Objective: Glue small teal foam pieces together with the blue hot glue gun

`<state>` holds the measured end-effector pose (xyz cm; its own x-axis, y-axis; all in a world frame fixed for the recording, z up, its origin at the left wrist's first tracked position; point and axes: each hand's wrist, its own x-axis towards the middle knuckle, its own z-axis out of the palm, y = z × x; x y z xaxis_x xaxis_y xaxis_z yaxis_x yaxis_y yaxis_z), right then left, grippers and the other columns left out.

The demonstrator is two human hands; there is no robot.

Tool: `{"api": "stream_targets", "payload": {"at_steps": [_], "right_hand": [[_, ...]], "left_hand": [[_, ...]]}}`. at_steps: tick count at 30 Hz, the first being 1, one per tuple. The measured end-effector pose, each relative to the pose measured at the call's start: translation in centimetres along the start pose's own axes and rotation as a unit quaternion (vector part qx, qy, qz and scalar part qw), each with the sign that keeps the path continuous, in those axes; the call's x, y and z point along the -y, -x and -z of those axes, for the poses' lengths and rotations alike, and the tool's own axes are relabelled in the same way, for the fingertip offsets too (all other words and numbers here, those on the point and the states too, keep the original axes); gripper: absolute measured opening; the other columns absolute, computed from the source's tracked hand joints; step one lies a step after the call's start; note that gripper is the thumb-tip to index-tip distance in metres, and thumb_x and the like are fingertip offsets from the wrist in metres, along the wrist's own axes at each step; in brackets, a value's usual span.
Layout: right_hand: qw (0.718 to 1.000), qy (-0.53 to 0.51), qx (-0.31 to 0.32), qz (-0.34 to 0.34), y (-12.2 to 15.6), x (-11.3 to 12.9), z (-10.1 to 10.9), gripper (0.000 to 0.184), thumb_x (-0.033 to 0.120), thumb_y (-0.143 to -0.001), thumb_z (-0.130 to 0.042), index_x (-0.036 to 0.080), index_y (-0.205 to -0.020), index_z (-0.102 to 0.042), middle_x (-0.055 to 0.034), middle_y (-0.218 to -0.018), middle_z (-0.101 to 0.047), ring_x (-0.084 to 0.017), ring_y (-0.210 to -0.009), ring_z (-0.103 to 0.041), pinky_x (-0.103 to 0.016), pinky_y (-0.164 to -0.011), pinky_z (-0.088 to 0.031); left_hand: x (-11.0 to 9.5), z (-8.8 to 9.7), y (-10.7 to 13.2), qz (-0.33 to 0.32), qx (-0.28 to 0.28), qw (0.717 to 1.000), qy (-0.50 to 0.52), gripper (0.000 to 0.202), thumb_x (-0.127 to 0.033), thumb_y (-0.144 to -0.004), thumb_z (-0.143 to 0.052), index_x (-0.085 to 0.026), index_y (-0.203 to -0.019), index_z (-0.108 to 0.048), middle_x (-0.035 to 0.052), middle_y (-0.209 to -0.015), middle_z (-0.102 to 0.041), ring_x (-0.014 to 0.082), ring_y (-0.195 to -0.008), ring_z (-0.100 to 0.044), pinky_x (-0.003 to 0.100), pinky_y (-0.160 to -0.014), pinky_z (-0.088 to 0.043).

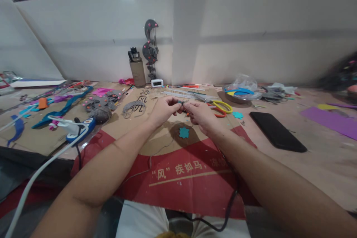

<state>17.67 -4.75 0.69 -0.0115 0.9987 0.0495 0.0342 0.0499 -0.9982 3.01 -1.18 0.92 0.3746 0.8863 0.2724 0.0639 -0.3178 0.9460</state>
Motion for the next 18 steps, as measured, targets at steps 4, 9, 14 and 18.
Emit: {"api": "stream_targets", "payload": {"at_steps": [4,9,14,18], "right_hand": [[0.999,0.030,-0.027,0.015,-0.1,-0.3,0.0,0.024,0.039,-0.071,-0.056,0.017,-0.065,-0.060,0.0053,-0.049,-0.041,-0.006,-0.043,-0.025,-0.024,-0.043,-0.019],[0.996,0.052,-0.057,0.035,-0.3,-0.4,0.2,0.022,0.035,-0.071,-0.054,0.018,-0.058,-0.056,0.0046,-0.049,-0.042,-0.007,-0.045,-0.027,-0.025,-0.045,-0.021],[0.999,0.032,0.003,0.000,-0.2,-0.1,0.2,0.022,0.038,-0.073,-0.056,0.018,-0.063,-0.055,0.0063,-0.051,-0.037,-0.006,-0.043,-0.022,-0.023,-0.041,-0.015],[0.999,0.032,0.013,-0.001,-0.2,-0.2,0.0,0.019,0.038,-0.072,-0.060,0.020,-0.069,-0.053,0.0069,-0.053,-0.039,-0.007,-0.044,-0.025,-0.021,-0.041,-0.019]], "left_hand": [[0.0,-0.3,0.1,-0.003,0.002,1.000,-0.010,0.013,-0.021,-0.074,-0.060,-0.013,-0.082,-0.066,0.0036,-0.071,-0.067,0.0095,-0.060,-0.059,0.022,-0.056,-0.045],[-0.5,-0.7,0.5,-0.017,-0.011,0.999,-0.028,0.010,-0.020,-0.074,-0.062,-0.013,-0.080,-0.065,0.0041,-0.072,-0.067,0.0105,-0.062,-0.061,0.023,-0.057,-0.047],[0.2,-0.5,0.0,0.029,-0.027,0.998,0.049,0.009,-0.020,-0.074,-0.062,-0.012,-0.078,-0.063,0.0037,-0.066,-0.066,0.0102,-0.057,-0.061,0.022,-0.054,-0.046],[0.7,-0.3,-0.4,0.069,-0.071,0.990,0.104,0.013,-0.019,-0.072,-0.066,-0.013,-0.083,-0.061,0.0017,-0.065,-0.065,0.0113,-0.055,-0.063,0.022,-0.051,-0.046]]}}
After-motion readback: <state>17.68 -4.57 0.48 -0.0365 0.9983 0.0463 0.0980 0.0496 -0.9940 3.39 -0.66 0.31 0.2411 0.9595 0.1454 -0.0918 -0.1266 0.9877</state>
